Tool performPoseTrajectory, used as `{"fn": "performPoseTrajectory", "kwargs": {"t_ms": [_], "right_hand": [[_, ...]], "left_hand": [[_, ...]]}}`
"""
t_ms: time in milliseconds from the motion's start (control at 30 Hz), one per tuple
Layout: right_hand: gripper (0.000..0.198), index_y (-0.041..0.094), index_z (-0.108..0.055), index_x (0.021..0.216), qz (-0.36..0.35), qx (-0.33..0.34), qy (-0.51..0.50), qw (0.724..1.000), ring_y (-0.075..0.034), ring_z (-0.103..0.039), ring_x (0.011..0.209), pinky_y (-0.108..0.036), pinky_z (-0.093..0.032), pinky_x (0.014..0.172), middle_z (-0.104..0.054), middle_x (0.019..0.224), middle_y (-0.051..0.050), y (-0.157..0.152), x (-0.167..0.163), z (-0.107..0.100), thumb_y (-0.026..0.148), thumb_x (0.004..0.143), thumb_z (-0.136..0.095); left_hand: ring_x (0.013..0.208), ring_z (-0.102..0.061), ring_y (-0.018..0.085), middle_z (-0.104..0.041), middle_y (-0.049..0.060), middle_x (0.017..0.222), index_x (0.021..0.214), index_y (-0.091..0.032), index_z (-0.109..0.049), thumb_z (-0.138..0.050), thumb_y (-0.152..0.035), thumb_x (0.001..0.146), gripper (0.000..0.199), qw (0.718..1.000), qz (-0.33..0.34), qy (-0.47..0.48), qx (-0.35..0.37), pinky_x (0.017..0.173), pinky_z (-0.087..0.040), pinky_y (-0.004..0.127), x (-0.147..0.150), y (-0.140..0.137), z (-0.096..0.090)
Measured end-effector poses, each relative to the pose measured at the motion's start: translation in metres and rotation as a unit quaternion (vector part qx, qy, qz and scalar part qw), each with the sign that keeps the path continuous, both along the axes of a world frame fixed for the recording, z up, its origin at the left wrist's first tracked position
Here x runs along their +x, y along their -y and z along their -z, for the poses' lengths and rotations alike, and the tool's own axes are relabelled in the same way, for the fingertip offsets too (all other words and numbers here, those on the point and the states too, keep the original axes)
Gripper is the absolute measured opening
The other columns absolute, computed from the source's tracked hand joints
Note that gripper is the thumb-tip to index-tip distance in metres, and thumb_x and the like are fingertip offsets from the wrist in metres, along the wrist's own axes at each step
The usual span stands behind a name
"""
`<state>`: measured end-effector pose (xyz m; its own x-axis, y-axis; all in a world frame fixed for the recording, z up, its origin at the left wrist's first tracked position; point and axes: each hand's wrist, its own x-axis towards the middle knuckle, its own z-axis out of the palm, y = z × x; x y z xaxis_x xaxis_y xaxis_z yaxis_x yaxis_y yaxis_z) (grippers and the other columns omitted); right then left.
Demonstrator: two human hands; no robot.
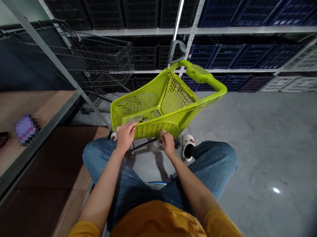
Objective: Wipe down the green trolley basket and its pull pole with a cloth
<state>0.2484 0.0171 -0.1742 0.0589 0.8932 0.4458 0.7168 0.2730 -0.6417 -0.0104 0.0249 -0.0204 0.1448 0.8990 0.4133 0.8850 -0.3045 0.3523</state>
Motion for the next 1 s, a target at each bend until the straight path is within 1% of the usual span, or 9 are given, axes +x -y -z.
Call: {"fn": "performPoseTrajectory", "kwargs": {"t_ms": [133,233,300,467,567,667,767,867,1000], "right_hand": [[0.012,0.021,-0.048,0.076,0.187,-0.007,-0.059,0.98,-0.019,-0.045,0.079,-0.031,-0.041,0.075,-0.049,0.079,-0.002,0.0,0.057,0.011,0.014,0.077,-0.039],[0.011,0.022,-0.046,0.077,0.243,0.004,-0.104,0.965,-0.019,-0.047,0.08,-0.032,-0.042,0.075,-0.048,0.081,-0.002,-0.002,0.05,0.013,0.015,0.074,-0.038],[0.014,0.022,-0.047,0.079,0.209,0.016,-0.116,0.971,-0.02,-0.05,0.082,-0.034,-0.045,0.077,-0.051,0.083,-0.004,-0.003,0.019,0.01,0.013,0.075,-0.038],[0.024,0.024,-0.056,0.081,0.002,0.018,-0.085,0.996,-0.02,-0.059,0.09,-0.034,-0.051,0.08,-0.063,0.088,-0.005,0.003,-0.098,-0.008,0.004,0.074,-0.046],[0.029,0.025,-0.057,0.085,-0.079,0.026,-0.061,0.995,-0.02,-0.061,0.098,-0.033,-0.053,0.084,-0.065,0.095,-0.005,0.009,-0.134,-0.021,0.0,0.072,-0.049],[0.026,0.024,-0.058,0.087,-0.082,0.035,-0.073,0.993,-0.02,-0.062,0.095,-0.032,-0.052,0.083,-0.065,0.093,-0.006,0.009,-0.116,-0.026,0.003,0.074,-0.05],[0.018,0.022,-0.058,0.091,0.011,0.051,-0.1,0.994,-0.022,-0.059,0.09,-0.036,-0.051,0.081,-0.063,0.092,-0.007,0.002,-0.068,-0.029,0.011,0.08,-0.048],[0.015,0.021,-0.055,0.094,0.115,0.068,-0.125,0.983,-0.023,-0.055,0.092,-0.04,-0.048,0.085,-0.059,0.094,-0.008,-0.007,-0.037,-0.039,0.018,0.082,-0.046],[0.014,0.021,-0.053,0.095,0.157,0.083,-0.159,0.971,-0.022,-0.054,0.093,-0.039,-0.047,0.088,-0.057,0.095,-0.008,-0.011,-0.064,-0.059,0.017,0.082,-0.048]], "left_hand": [[0.107,-0.064,0.024,-0.073,0.003,0.118,0.118,-0.03,-0.067,-0.048,-0.029,0.097,0.029,1.0,-0.007,0.005,-0.001,0.091,-0.04,0.038,0.001,-0.001,0.0],[0.108,-0.064,0.023,-0.073,0.003,0.118,0.119,-0.03,-0.067,-0.047,-0.029,0.097,0.029,1.0,-0.006,0.007,-0.008,0.092,-0.04,0.038,0.002,-0.001,-0.001],[0.108,-0.064,0.023,-0.073,0.003,0.119,0.12,-0.031,-0.067,-0.048,-0.029,0.097,0.03,1.0,-0.002,0.005,-0.014,0.092,-0.041,0.038,0.002,0.0,-0.003],[0.111,-0.064,0.023,-0.071,0.002,0.123,0.127,-0.031,-0.064,-0.046,-0.025,0.097,0.036,0.999,0.027,-0.015,-0.043,0.094,-0.045,0.039,-0.003,-0.002,-0.01],[0.116,-0.064,0.021,-0.068,0.002,0.13,0.135,-0.031,-0.059,-0.043,-0.023,0.098,0.042,0.992,0.091,-0.01,-0.088,0.099,-0.047,0.037,-0.02,-0.007,-0.02],[0.121,-0.061,0.02,-0.066,0.003,0.135,0.132,-0.029,-0.062,-0.045,-0.028,0.098,0.038,0.984,0.139,-0.03,-0.112,0.105,-0.046,0.035,-0.049,-0.01,-0.03],[0.112,-0.064,0.024,-0.072,0.007,0.12,0.117,-0.025,-0.07,-0.05,-0.037,0.097,0.03,0.987,0.102,-0.079,-0.101,0.103,-0.047,0.04,-0.078,-0.007,-0.03],[0.106,-0.066,0.023,-0.073,0.007,0.113,0.115,-0.024,-0.069,-0.049,-0.037,0.097,0.029,0.992,0.077,-0.053,-0.089,0.097,-0.05,0.037,-0.092,-0.002,-0.02],[0.106,-0.067,0.021,-0.073,0.005,0.113,0.115,-0.025,-0.069,-0.05,-0.036,0.098,0.028,0.993,0.077,-0.013,-0.085,0.095,-0.05,0.033,-0.093,0.0,-0.012]]}}
